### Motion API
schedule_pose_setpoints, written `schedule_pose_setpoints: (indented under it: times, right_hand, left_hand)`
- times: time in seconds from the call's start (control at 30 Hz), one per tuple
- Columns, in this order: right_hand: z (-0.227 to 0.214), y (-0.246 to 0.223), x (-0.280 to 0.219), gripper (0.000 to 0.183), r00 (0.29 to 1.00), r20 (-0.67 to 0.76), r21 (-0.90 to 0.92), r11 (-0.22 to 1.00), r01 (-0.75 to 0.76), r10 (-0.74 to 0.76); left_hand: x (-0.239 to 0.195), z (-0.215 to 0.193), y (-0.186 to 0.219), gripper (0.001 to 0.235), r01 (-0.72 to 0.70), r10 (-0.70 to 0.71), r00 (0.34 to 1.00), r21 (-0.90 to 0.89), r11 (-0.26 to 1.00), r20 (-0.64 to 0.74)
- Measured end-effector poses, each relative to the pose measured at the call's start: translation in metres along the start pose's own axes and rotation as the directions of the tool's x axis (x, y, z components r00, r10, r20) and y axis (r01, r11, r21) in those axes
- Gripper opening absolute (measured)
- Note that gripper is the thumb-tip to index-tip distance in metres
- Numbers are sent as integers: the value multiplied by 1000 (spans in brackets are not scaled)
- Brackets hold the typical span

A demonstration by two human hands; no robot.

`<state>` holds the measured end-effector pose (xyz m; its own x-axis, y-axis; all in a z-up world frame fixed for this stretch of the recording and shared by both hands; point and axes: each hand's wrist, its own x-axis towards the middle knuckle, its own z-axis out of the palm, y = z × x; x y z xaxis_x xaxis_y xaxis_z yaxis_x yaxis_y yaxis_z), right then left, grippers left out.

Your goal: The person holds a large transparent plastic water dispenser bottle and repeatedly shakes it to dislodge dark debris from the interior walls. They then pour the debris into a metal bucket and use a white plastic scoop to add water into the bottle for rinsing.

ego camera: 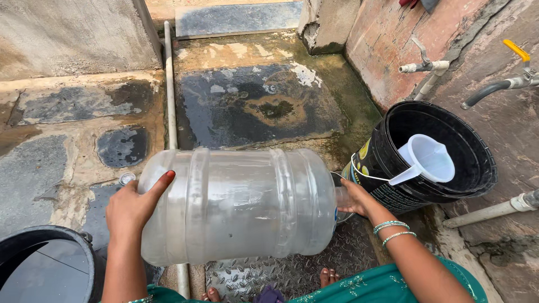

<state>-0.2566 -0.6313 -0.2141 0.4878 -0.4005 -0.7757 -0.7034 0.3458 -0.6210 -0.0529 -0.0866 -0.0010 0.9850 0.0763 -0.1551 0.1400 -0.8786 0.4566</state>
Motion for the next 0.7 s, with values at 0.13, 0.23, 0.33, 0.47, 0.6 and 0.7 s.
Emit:
schedule_pose_setpoints:
  times: [0.13, 0.23, 0.33, 0.47, 0.6, 0.7]
  right_hand:
    - [-5, -18, -7, 73, 998, 63, 10, 1000, 11, -12]
    - [-10, -29, -7, 78, 996, 85, -50, 999, 12, -8]
    - [-18, -15, -7, 92, 990, 139, -202, 979, 34, -6]
    - [-14, -16, -8, 91, 998, 67, -359, 933, 39, -16]
    - [-9, -68, -47, 65, 970, -118, -237, 955, 179, -211]
    - [-18, -130, -111, 42, 677, -61, 104, 670, 735, -733]
  left_hand:
    - [9, 6, -6, 115, 8, -8, 1000, 3, 1000, 5]
    - [21, 9, -17, 116, 8, -8, 999, 18, 1000, 31]
    - [30, 19, -28, 120, 20, -21, 997, 20, 1000, 70]
    - [35, 36, -21, 116, 94, -118, 968, 114, 989, 220]
    - [23, 25, -11, 109, 81, -37, 985, -258, 963, 169]
    - [8, -12, -16, 100, -170, 205, 977, -821, 545, -66]
